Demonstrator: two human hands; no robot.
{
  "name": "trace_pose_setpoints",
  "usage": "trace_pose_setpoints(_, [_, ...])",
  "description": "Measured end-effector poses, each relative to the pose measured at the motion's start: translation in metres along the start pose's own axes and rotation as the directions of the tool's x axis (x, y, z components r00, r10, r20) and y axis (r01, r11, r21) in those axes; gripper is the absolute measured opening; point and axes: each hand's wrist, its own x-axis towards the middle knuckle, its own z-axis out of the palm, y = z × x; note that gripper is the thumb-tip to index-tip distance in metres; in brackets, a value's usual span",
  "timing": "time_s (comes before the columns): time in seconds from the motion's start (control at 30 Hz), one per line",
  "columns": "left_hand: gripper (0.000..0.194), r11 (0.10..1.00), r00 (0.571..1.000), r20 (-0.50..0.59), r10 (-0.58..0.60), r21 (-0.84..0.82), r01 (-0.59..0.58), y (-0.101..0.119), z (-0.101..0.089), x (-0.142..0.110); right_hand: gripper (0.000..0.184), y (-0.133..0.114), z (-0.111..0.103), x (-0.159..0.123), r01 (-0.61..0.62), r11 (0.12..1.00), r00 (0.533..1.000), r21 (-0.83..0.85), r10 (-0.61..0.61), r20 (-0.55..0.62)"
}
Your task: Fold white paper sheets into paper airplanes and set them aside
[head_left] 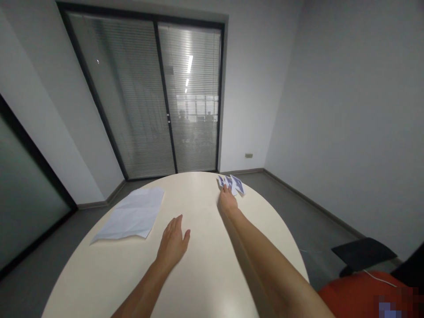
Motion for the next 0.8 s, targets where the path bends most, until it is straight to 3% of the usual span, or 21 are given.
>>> trace_pose_setpoints(0.37, [0.049,1.000,1.000,-0.019,0.022,-0.010,-0.022,0.001,0.001,0.001,0.050,0.002,-0.004,-0.011,0.044,0.999,0.999,-0.026,-0.043,0.021])
trace_pose_setpoints(0.5, [0.048,0.998,1.000,0.006,0.016,0.068,-0.017,0.006,-0.013,0.004,0.045,-0.004,-0.012,-0.026,0.082,0.994,0.995,-0.068,-0.086,-0.056])
trace_pose_setpoints(0.57, [0.047,0.980,0.999,-0.013,-0.045,0.194,0.047,0.004,-0.027,0.006,0.042,-0.008,-0.014,-0.036,0.142,0.988,0.987,-0.064,-0.147,-0.071])
trace_pose_setpoints(0.67, [0.053,0.886,0.967,-0.065,-0.245,0.389,0.251,-0.006,-0.046,0.006,0.037,-0.012,-0.012,-0.054,0.233,0.971,0.969,-0.044,-0.236,-0.075])
trace_pose_setpoints(0.8, [0.058,0.815,0.912,0.001,-0.409,0.450,0.365,-0.017,-0.052,0.004,0.031,-0.011,-0.003,-0.074,0.223,0.975,0.969,0.011,-0.221,-0.114])
